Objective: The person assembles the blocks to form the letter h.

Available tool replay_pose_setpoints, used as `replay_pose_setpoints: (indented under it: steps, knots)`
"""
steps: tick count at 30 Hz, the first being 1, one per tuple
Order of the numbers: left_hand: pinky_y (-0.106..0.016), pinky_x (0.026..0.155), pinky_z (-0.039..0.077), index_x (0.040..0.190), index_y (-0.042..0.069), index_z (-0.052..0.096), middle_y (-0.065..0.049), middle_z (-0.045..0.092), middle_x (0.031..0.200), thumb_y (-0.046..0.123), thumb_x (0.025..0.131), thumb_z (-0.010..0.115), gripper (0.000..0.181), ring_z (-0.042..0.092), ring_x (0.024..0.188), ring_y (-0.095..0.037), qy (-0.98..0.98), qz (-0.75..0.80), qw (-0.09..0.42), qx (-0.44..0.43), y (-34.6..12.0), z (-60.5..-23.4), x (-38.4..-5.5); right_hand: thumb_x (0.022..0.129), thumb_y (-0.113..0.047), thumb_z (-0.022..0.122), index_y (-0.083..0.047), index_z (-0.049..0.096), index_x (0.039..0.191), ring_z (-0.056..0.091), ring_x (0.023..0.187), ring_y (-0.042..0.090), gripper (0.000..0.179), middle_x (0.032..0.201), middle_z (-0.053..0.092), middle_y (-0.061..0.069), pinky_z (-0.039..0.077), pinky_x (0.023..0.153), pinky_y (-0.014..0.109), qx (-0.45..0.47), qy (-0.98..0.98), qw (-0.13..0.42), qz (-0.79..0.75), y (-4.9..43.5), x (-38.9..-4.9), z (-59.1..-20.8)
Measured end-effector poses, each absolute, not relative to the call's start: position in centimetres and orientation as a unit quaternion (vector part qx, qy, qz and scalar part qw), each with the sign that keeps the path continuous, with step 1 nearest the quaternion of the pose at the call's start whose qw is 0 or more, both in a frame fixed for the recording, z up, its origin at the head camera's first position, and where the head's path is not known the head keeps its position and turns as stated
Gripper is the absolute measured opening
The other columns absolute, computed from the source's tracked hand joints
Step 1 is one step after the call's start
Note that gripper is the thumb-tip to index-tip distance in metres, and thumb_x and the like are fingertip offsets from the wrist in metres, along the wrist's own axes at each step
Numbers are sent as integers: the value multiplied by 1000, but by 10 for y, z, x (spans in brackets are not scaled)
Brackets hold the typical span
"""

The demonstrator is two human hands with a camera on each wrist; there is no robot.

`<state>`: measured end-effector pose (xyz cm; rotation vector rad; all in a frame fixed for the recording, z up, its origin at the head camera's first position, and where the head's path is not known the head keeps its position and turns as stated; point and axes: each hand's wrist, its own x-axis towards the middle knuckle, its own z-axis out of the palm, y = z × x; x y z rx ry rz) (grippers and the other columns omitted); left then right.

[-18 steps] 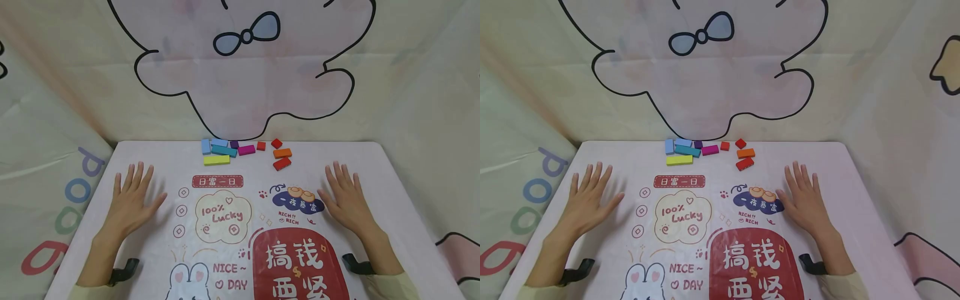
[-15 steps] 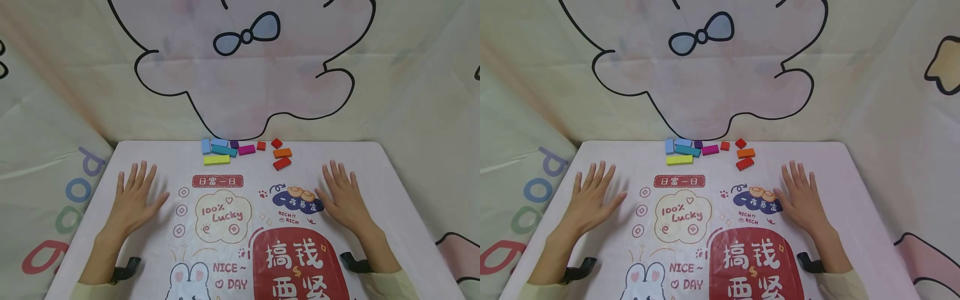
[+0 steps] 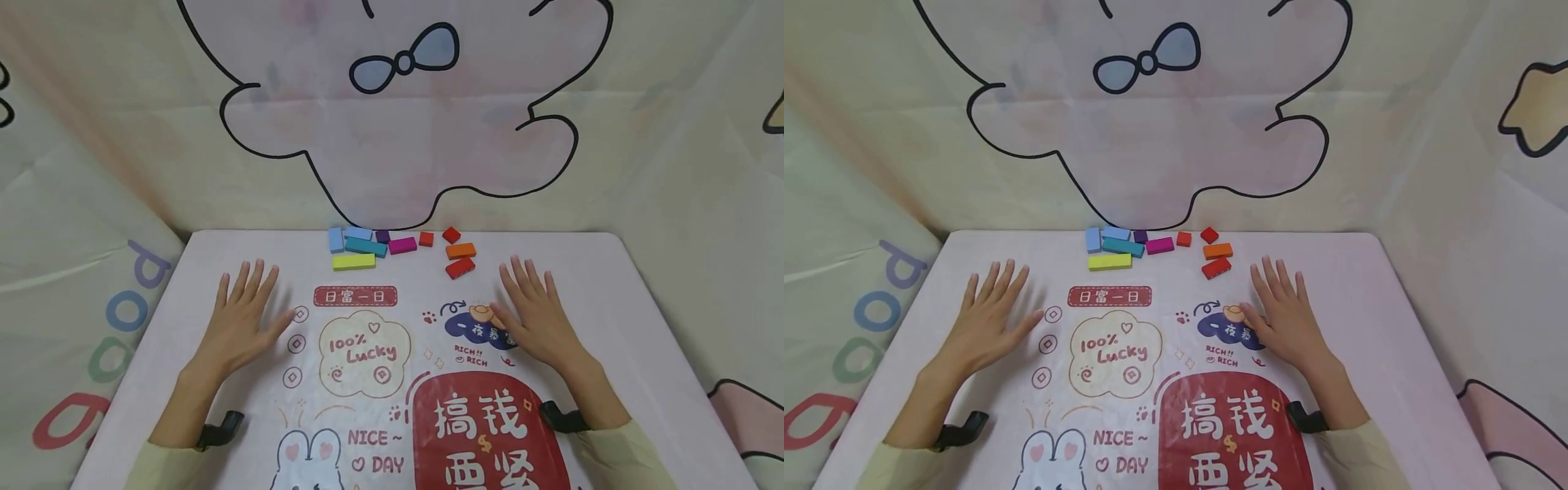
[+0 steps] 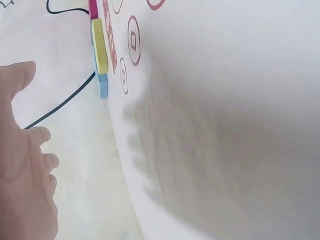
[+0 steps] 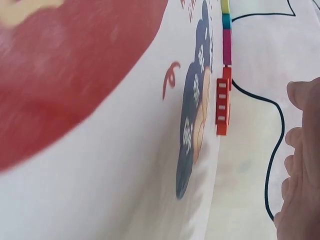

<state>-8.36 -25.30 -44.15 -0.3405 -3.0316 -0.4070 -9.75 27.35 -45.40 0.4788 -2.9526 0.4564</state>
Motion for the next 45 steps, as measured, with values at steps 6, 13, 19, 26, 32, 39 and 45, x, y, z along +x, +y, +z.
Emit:
replay_pose_setpoints:
  steps: [6, 13, 19, 26, 32, 39, 45]
  knots:
    - [-64, 136, 2, 171, 17, 21, -16, 18, 178, 63, 96, 61, 96, 11, 167, -40, -983, -125, 23, -131, -238, -448, -99, 100, -37, 65, -11, 25, 169, 12, 166, 44, 83, 178, 16, 19, -2, 136, 66, 168, -973, 48, 151, 260, -106, -456]
    - [-61, 136, 15, 167, 9, 32, -18, 30, 175, 55, 97, 67, 91, 23, 164, -38, -981, -139, -13, -132, -223, -452, -116, 100, -39, 64, -14, 30, 168, 14, 165, 44, 80, 178, 16, 18, 0, 134, 70, 179, -969, 44, 164, 237, -116, -460]
    - [-59, 131, 32, 163, 7, 41, -18, 42, 169, 42, 99, 70, 78, 39, 157, -40, -977, -169, -28, -128, -207, -449, -136, 101, -39, 65, -15, 32, 167, 16, 165, 42, 78, 178, 17, 18, 6, 134, 70, 192, -965, 38, 172, 217, -128, -458]
    - [-58, 128, 39, 161, 8, 44, -17, 47, 165, 40, 101, 68, 72, 44, 154, -39, -970, -192, -49, -141, -186, -451, -156, 100, -38, 68, -15, 35, 166, 24, 162, 44, 77, 176, 21, 22, 15, 133, 71, 195, -961, 11, 196, 192, -137, -452]
    - [-56, 129, 39, 160, 11, 46, -15, 48, 164, 40, 103, 66, 68, 45, 154, -37, -967, -190, -48, -164, -169, -456, -168, 99, -37, 69, -16, 36, 166, 26, 161, 45, 77, 178, 19, 18, 26, 127, 75, 196, -949, -17, 248, 174, -138, -448]
    - [-54, 127, 43, 160, 13, 46, -15, 52, 158, 38, 103, 67, 65, 49, 149, -35, -966, -188, -39, -173, -158, -462, -178, 99, -36, 70, -18, 39, 165, 30, 161, 40, 75, 176, 26, 15, 34, 122, 75, 193, -944, -29, 266, 155, -139, -451]
    - [-52, 126, 45, 160, 11, 47, -14, 53, 157, 34, 104, 66, 63, 50, 146, -33, -962, -196, -46, -186, -154, -464, -186, 99, -34, 72, -17, 43, 163, 36, 159, 37, 72, 173, 33, 13, 39, 123, 70, 204, -940, -20, 274, 139, -142, -453]
